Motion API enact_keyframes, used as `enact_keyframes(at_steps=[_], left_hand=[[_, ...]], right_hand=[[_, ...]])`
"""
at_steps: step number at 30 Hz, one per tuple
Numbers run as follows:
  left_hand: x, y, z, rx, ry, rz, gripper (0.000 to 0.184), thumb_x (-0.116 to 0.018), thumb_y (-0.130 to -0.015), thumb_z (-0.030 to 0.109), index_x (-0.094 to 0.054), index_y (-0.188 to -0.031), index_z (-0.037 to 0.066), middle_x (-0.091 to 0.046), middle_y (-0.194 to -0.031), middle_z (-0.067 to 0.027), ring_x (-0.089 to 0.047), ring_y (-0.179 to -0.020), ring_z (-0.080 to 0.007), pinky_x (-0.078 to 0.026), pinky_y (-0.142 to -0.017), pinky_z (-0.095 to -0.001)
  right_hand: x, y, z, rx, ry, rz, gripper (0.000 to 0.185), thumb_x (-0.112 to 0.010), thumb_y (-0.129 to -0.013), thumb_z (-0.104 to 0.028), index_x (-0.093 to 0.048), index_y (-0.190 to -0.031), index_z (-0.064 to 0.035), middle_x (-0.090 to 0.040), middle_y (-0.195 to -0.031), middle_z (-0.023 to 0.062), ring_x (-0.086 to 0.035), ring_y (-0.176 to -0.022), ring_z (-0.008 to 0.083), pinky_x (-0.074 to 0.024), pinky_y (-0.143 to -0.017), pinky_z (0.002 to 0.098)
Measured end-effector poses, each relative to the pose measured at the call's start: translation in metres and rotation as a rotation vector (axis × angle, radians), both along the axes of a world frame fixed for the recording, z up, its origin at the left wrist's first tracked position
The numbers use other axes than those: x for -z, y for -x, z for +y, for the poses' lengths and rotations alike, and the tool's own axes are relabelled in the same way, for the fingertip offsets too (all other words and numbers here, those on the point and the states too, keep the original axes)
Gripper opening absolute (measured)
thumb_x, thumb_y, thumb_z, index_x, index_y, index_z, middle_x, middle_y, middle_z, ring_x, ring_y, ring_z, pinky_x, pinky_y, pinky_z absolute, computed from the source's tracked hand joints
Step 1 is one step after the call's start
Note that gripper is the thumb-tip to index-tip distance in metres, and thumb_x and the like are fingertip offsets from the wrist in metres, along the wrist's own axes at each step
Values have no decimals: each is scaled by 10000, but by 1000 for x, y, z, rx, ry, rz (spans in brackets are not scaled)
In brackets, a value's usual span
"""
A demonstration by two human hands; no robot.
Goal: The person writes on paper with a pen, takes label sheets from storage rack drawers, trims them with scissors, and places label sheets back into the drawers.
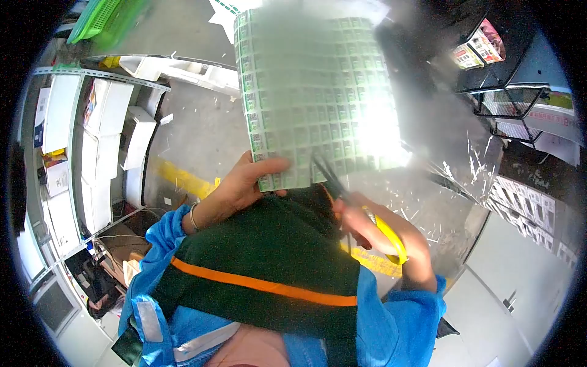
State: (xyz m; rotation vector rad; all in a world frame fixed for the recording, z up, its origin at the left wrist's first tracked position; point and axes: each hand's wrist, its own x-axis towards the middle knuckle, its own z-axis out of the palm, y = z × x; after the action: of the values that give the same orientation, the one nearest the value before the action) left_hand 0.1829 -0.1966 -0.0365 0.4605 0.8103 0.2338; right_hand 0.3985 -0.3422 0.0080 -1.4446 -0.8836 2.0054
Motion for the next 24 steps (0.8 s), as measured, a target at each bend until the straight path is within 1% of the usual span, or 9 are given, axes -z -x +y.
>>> enact_keyframes(at_steps=[3,4,7,10,13,15,18,21,24], left_hand=[[-1,2,3,93,-36,-4,434,-649,-800,147,-489,-1180,9,-591,-1090,-134,-613,-907,-211,-553,-637,-294],[-1,1,2,100,-46,-1,434,-649,-801,152,-490,-1178,11,-592,-1086,-134,-613,-903,-210,-554,-636,-292],[1,0,-2,113,-63,-5,427,-651,-803,164,-497,-1172,13,-595,-1073,-134,-615,-893,-208,-557,-635,-285],[5,0,-5,116,-59,-37,416,-649,-807,176,-504,-1161,11,-596,-1061,-135,-617,-884,-205,-561,-641,-277],[7,-1,-7,110,-56,-57,396,-641,-806,165,-505,-1137,-5,-601,-1024,-133,-619,-829,-202,-552,-612,-274],[7,-4,-11,87,-67,-41,363,-630,-801,126,-503,-1100,-34,-610,-958,-128,-621,-732,-196,-529,-545,-275],[7,-5,-11,93,-68,-66,333,-625,-806,125,-518,-1081,-29,-612,-953,-127,-621,-721,-189,-525,-539,-266],[15,-3,-10,141,-66,-117,364,-633,-820,161,-524,-1136,16,-598,-1057,-128,-621,-867,-193,-564,-625,-252],[14,-5,-10,140,-64,-126,368,-631,-822,168,-521,-1141,19,-593,-1066,-126,-616,-881,-195,-564,-628,-251]], right_hand=[[-2,5,13,-41,8,-64,561,-388,-883,-542,-461,-1115,-37,-507,-702,24,-459,-564,81,-354,-513,204],[-3,7,17,-53,0,-84,594,-374,-877,-569,-456,-1102,-26,-514,-701,29,-461,-566,76,-349,-526,188],[5,13,20,42,-5,-98,557,-370,-890,-539,-459,-1088,-26,-525,-724,37,-490,-617,89,-374,-556,202],[12,21,23,98,-19,-177,601,-361,-889,-540,-447,-1141,-1,-556,-791,65,-521,-705,115,-404,-634,220],[6,28,30,48,27,-225,660,-345,-891,-538,-403,-1223,30,-572,-963,135,-533,-882,182,-412,-790,272],[25,37,24,163,-175,-356,579,-374,-895,-498,-420,-1198,-6,-564,-881,112,-531,-754,160,-418,-663,276],[45,45,19,271,-185,-413,565,-406,-905,-438,-380,-1248,10,-558,-778,77,-530,-671,143,-421,-613,265],[39,55,20,380,-8,-343,584,-421,-912,-401,-332,-1296,29,-544,-711,64,-523,-652,142,-419,-604,261],[43,58,19,423,-28,-322,591,-429,-915,-379,-303,-1319,34,-529,-672,59,-511,-631,135,-414,-588,261]])
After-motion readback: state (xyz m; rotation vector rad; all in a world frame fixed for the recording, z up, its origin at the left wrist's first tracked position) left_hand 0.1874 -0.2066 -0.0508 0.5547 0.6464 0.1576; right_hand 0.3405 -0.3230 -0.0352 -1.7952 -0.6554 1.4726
